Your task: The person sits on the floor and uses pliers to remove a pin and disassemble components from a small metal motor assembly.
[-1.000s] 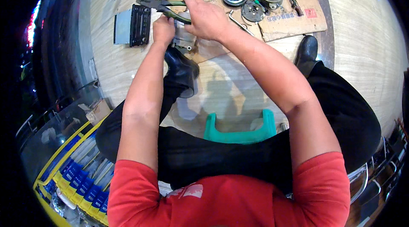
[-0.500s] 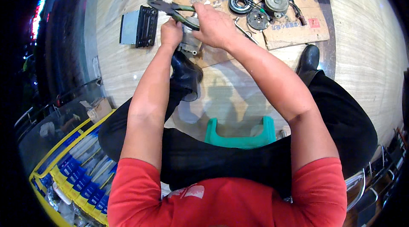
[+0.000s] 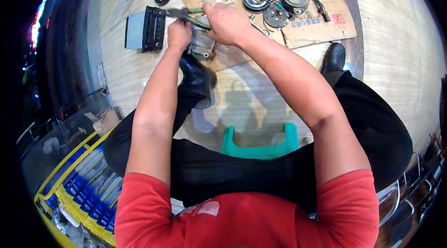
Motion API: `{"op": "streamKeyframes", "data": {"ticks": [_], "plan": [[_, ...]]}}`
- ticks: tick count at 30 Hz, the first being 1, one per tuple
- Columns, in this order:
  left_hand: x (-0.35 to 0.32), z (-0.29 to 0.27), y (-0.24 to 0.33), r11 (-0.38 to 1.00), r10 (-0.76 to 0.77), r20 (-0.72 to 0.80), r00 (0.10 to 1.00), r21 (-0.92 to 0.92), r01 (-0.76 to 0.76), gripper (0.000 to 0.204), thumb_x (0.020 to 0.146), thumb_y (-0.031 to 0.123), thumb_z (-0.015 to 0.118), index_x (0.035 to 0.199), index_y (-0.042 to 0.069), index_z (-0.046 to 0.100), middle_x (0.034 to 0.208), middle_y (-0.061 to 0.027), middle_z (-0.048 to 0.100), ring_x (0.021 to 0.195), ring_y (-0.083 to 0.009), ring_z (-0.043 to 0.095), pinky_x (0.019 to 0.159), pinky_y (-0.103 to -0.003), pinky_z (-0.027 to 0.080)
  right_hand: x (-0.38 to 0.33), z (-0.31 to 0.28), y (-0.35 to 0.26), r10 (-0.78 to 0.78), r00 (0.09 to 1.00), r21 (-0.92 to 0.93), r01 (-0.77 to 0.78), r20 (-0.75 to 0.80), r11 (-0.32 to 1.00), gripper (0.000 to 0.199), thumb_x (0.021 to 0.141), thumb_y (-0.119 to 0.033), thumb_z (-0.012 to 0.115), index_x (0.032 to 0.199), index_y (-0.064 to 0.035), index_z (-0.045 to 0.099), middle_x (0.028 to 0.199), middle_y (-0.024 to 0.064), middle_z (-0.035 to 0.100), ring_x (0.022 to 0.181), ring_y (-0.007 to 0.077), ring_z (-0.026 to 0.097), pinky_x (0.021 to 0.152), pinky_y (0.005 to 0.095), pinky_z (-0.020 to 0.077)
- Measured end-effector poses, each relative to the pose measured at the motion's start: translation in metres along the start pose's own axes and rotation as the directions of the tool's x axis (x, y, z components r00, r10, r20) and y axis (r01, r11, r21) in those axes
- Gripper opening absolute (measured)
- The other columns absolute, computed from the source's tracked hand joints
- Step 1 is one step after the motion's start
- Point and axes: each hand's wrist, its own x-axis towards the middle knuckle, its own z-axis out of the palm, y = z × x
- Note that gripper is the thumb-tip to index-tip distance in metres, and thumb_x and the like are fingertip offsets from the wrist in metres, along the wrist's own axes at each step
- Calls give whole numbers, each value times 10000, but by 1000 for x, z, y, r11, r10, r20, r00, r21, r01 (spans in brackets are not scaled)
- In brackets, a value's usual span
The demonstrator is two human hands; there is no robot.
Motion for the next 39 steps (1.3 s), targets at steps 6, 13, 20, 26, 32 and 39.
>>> {"op": "streamKeyframes", "data": {"ticks": [6, 13, 20, 26, 32, 39], "plan": [[7, -2, 7, 998, -44, 16, 999, 44, 43, 237, 897, 195, 599, 1032, 11, 661, 938, -258, 683, 927, -426, 656, 846, -491, 514, 5, 4, 2, 55, 995, -11, -54, 80, 998, 517, 749, -220, 741, 1162, -27, 496, 1014, 230, 653, 953, 406, 653, 803, 489, 534], [10, 2, 5, 999, 27, 11, 1000, 41, -28, 229, 890, 199, 592, 997, 19, 684, 956, -254, 680, 938, -427, 650, 854, -477, 517, 5, 7, 7, 3, 1000, -23, -3, -3, 1000, 470, 768, -199, 705, 1156, -41, 491, 988, 214, 659, 933, 395, 662, 787, 481, 541], [7, 5, -6, 1000, -10, -17, 1000, 5, 10, 202, 863, 169, 584, 964, 31, 692, 941, -250, 683, 916, -433, 650, 816, -481, 525, -5, 10, -9, 17, 996, 23, -15, -87, 1000, 456, 772, -209, 713, 1134, -43, 490, 1015, 230, 652, 934, 386, 666, 788, 478, 541], [1, -1, 5, 999, 20, -32, 999, -25, -21, 229, 894, 214, 604, 1016, 37, 679, 935, -251, 681, 910, -441, 649, 812, -498, 522, -11, 11, 16, 122, 992, 93, -119, -27, 989, 489, 747, -205, 726, 1156, -14, 538, 1049, 234, 665, 1012, 390, 654, 866, 475, 532], [5, 4, -47, 965, -18, 71, 997, -261, 36, 576, 804, 405, 749, 1213, 20, 620, 1132, -217, 683, 1067, -322, 666, 934, -401, 504, -43, 46, 83, 522, 853, 187, -514, 9, 837, 536, 729, -268, 732, 1120, 41, 534, 1044, 266, 676, 998, 395, 665, 877, 468, 527], [-24, 22, -64, 933, -46, 502, 864, -289, 217, 987, 734, 577, 774, 1431, -26, 424, 1341, -290, 545, 1243, -347, 556, 1069, -393, 408, -97, 77, 129, 675, 734, 118, -679, 75, 725, 559, 740, -301, 707, 1144, 32, 513, 1040, 267, 678, 996, 397, 665, 892, 462, 521]]}}
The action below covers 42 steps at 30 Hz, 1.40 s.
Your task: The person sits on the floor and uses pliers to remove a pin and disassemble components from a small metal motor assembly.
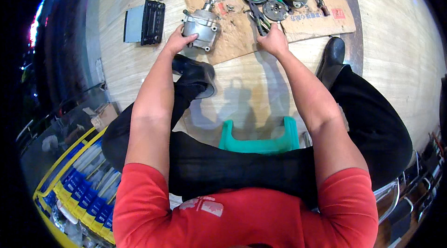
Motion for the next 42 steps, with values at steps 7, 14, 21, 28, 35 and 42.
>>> {"op": "streamKeyframes", "data": {"ticks": [7, 14, 21, 28, 35, 42], "plan": [[20, -3, 12, 955, -183, -102, 978, 216, 201, 827, 824, 667, 587, 1230, -53, 610, 1157, -274, 657, 1081, -349, 649, 945, -392, 492, -18, -5, 44, -91, 995, -220, 82, -33, 972, 515, 769, -230, 728, 1167, -2, 495, 1149, 241, 612, 1063, 380, 634, 902, 451, 523], [28, 4, 19, 879, -470, -95, 878, -146, 454, 876, 879, 755, 427, 1272, -14, 576, 1223, -229, 597, 1034, -366, 613, 777, -540, 516, -22, -15, 81, -33, 988, -393, -30, -153, 919, 331, 865, -125, 600, 1179, -52, 526, 1150, 170, 536, 1120, 346, 543, 920, 473, 476], [32, 11, 41, 704, -621, 69, 781, -390, 594, 819, 905, 790, 274, 1220, 95, 571, 1125, -158, 583, 963, -335, 597, 743, -532, 505, -10, 3, 14, -189, 936, -386, 64, -295, 920, 235, 902, -162, 517, 1098, -67, 605, 1146, 151, 549, 1110, 319, 531, 902, 484, 439], [28, 13, 52, 638, -689, 146, 710, -342, 690, 802, 925, 767, 142, 1286, 174, 542, 1060, -116, 655, 791, -297, 660, 603, -424, 514, -8, 21, -28, -108, 985, -99, 94, -137, 991, 307, 883, -149, 527, 1144, -16, 618, 1161, 200, 550, 1137, 374, 519, 962, 499, 425], [30, 12, 41, 656, -662, 142, 736, -366, 660, 793, 918, 779, 156, 1199, 175, 587, 969, -96, 655, 754, -292, 663, 619, -429, 495, -6, 30, 8, -89, 994, -183, 77, -61, 980, 301, 906, -161, 511, 1147, -17, 617, 1189, 183, 542, 1156, 355, 511, 969, 482, 436], [27, 11, 45, 655, -660, 145, 737, -369, 660, 809, 907, 797, 156, 1195, 179, 590, 1016, -95, 645, 806, -301, 667, 689, -440, 484, -8, 31, 6, -96, 994, -205, 82, -57, 975, 301, 895, -180, 556, 1138, -16, 619, 1173, 181, 551, 1140, 351, 517, 969, 454, 445]]}}
